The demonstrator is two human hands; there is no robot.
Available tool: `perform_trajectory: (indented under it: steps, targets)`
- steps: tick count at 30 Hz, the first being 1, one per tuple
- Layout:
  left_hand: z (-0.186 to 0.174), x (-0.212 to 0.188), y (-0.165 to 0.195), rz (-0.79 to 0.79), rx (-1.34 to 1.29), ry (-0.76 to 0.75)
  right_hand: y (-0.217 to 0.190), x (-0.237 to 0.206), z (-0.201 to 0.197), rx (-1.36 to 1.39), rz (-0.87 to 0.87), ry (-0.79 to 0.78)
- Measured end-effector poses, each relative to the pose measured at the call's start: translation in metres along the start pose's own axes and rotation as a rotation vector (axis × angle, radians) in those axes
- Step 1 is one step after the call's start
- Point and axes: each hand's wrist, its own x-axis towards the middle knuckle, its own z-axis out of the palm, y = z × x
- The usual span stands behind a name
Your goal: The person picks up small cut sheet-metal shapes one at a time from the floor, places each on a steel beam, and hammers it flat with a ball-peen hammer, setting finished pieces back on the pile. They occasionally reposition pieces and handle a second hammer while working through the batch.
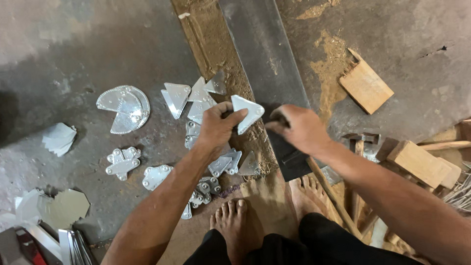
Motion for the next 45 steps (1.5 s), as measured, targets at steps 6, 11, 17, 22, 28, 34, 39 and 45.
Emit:
perform_trajectory:
  steps: [6,11,17,22,28,34,39,45]
  targets:
    - [0.014,0.007,-0.02,0.056,0.097,-0.103,0.021,-0.055,-0.044,0.045,0.369,0.018]
    - [0.016,0.014,-0.027,0.03,0.142,-0.1,0.041,-0.143,-0.046,-0.166,0.836,-0.616]
    - [0.02,0.015,-0.027,0.035,0.139,-0.107,0.061,-0.2,-0.03,-0.216,0.419,-0.531]
    - [0.027,0.011,-0.022,0.098,0.189,-0.087,0.058,-0.183,-0.055,-0.136,0.828,-0.425]
    - [0.03,0.008,-0.012,0.121,0.482,-0.02,0.021,-0.149,-0.066,-0.04,0.498,-0.258]
    - [0.032,0.006,-0.009,0.135,0.476,-0.01,0.006,-0.128,-0.059,-0.095,0.634,-0.315]
    - [0.031,0.008,-0.011,0.198,0.552,0.011,0.006,-0.123,-0.057,-0.22,0.504,-0.337]
    - [0.031,0.009,-0.012,0.165,0.529,0.0,-0.004,-0.12,-0.059,-0.21,0.68,-0.416]
